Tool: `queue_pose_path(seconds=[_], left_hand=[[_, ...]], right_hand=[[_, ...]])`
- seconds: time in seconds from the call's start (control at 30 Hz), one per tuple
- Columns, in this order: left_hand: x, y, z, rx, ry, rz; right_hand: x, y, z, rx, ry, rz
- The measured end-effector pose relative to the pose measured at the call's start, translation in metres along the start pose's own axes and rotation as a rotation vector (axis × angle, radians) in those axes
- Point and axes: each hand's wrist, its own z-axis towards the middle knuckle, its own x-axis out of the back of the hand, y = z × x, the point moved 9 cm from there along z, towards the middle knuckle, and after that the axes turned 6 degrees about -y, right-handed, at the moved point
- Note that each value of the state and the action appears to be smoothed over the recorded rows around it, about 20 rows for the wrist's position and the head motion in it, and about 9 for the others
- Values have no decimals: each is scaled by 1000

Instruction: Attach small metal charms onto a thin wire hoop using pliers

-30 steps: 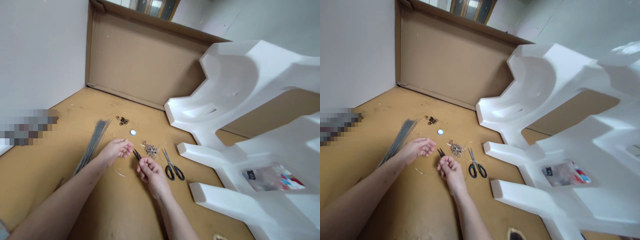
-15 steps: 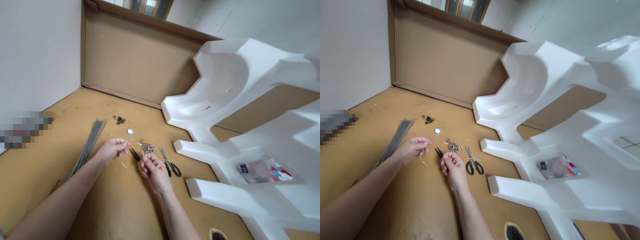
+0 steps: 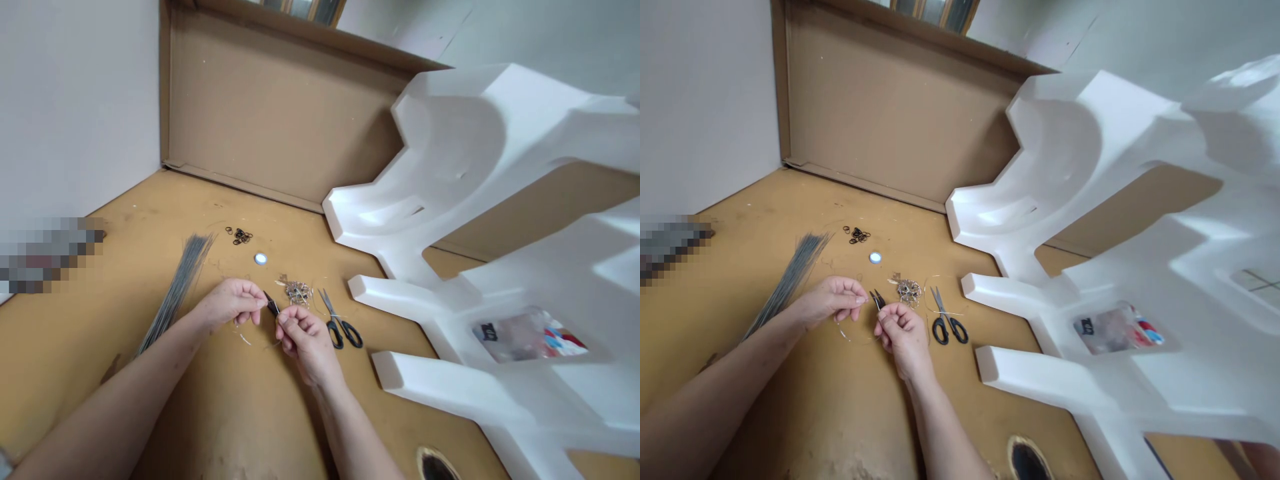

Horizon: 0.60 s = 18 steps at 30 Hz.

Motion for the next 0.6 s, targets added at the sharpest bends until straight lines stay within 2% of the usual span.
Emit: queue_pose_path(seconds=[0.17, 0.6], left_hand=[[-5, 0, 0, 17, -39, 66], [-4, 3, -2, 30, 25, 132]], right_hand=[[-2, -3, -1, 18, -5, -44], [-2, -7, -3, 64, 8, -155]])
